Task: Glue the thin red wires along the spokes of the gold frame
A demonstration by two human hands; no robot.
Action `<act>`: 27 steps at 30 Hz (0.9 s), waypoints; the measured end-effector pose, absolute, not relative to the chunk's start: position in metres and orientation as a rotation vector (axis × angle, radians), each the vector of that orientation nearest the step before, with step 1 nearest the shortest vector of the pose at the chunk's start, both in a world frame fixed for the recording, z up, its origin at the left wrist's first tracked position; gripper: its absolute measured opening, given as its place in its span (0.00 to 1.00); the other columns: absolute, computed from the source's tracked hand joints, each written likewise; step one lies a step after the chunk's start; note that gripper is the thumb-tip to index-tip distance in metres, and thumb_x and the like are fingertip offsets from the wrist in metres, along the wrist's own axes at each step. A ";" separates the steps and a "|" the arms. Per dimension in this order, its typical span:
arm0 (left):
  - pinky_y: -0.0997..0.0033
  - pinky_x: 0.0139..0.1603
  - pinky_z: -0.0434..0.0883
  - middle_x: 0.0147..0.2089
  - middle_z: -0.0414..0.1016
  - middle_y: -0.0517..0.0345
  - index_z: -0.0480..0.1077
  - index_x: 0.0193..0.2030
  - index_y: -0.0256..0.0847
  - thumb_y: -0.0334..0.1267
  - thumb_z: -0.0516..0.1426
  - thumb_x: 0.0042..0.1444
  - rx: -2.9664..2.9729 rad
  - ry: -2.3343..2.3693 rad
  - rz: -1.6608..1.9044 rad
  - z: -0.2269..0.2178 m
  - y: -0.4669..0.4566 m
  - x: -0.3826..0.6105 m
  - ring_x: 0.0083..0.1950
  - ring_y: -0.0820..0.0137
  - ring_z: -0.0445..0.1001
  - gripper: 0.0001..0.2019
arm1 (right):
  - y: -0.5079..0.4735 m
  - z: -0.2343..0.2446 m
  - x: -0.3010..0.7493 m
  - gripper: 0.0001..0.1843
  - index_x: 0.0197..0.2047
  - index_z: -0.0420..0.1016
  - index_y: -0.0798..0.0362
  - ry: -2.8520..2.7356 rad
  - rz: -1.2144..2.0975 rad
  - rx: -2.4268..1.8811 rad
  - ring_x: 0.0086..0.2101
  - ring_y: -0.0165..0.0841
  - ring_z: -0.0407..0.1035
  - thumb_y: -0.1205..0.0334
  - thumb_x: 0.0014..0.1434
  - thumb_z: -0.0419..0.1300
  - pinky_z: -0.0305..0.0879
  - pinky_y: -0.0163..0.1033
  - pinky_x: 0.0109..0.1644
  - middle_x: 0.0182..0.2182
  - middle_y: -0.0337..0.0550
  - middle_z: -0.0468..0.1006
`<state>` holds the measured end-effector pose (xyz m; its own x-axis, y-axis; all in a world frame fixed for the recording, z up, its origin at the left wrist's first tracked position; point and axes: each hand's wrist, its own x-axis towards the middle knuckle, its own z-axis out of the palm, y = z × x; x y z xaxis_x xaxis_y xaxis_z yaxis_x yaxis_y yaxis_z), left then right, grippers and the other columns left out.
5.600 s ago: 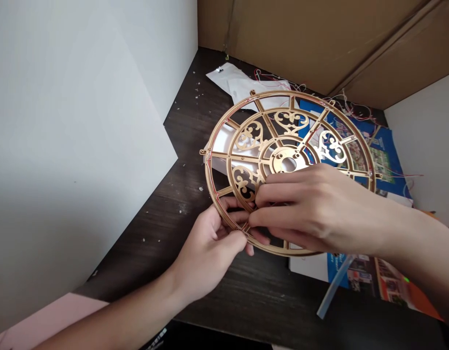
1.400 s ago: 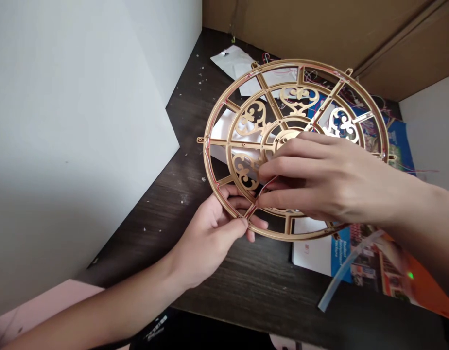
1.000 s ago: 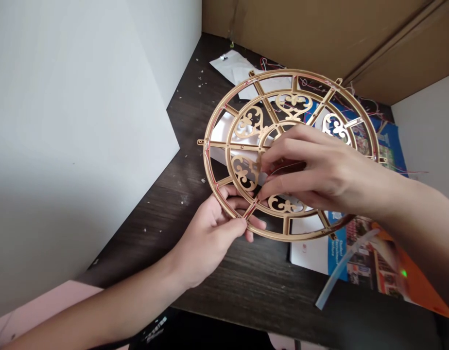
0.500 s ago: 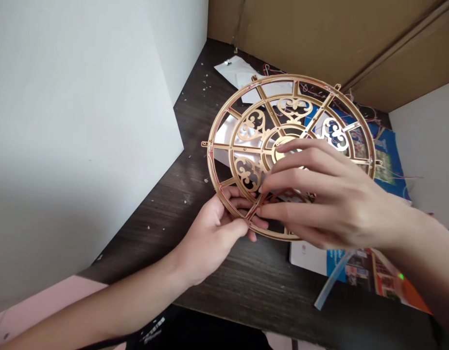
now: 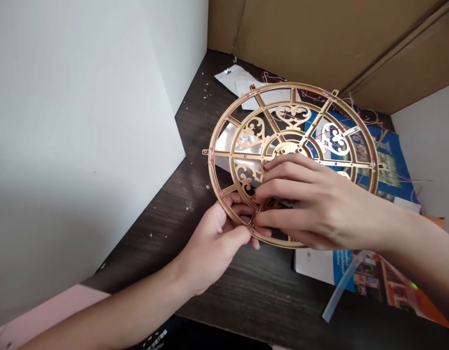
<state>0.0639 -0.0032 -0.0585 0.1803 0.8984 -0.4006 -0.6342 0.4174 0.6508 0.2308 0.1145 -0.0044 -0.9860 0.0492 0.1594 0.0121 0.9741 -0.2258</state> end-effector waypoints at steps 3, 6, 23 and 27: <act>0.75 0.35 0.71 0.40 0.76 0.57 0.69 0.52 0.35 0.21 0.56 0.57 0.392 0.844 1.122 -0.059 -0.003 0.064 0.38 0.74 0.76 0.16 | 0.119 -0.007 0.231 0.16 0.45 0.80 0.49 -2.965 0.325 -0.042 0.46 0.41 0.64 0.69 0.71 0.50 0.63 0.55 0.56 0.42 0.46 0.75; 0.75 0.35 0.71 0.40 0.76 0.57 0.69 0.50 0.36 0.22 0.56 0.58 0.407 0.861 1.121 -0.061 -0.004 0.064 0.38 0.74 0.76 0.14 | 0.123 -0.007 0.232 0.17 0.46 0.79 0.48 -3.001 0.304 -0.020 0.46 0.41 0.63 0.69 0.72 0.48 0.62 0.53 0.53 0.41 0.46 0.74; 0.76 0.32 0.71 0.43 0.75 0.56 0.68 0.48 0.36 0.23 0.57 0.59 0.380 0.847 1.145 -0.061 -0.005 0.066 0.36 0.74 0.78 0.11 | 0.126 -0.001 0.230 0.14 0.46 0.79 0.51 -2.991 0.401 -0.029 0.48 0.40 0.67 0.69 0.73 0.51 0.65 0.51 0.52 0.41 0.48 0.76; 0.77 0.32 0.72 0.46 0.74 0.55 0.68 0.48 0.36 0.25 0.57 0.60 0.429 0.849 1.146 -0.063 -0.005 0.067 0.36 0.75 0.78 0.10 | 0.130 0.002 0.231 0.10 0.46 0.78 0.55 -2.959 0.437 -0.023 0.46 0.39 0.68 0.69 0.72 0.54 0.67 0.49 0.51 0.41 0.48 0.77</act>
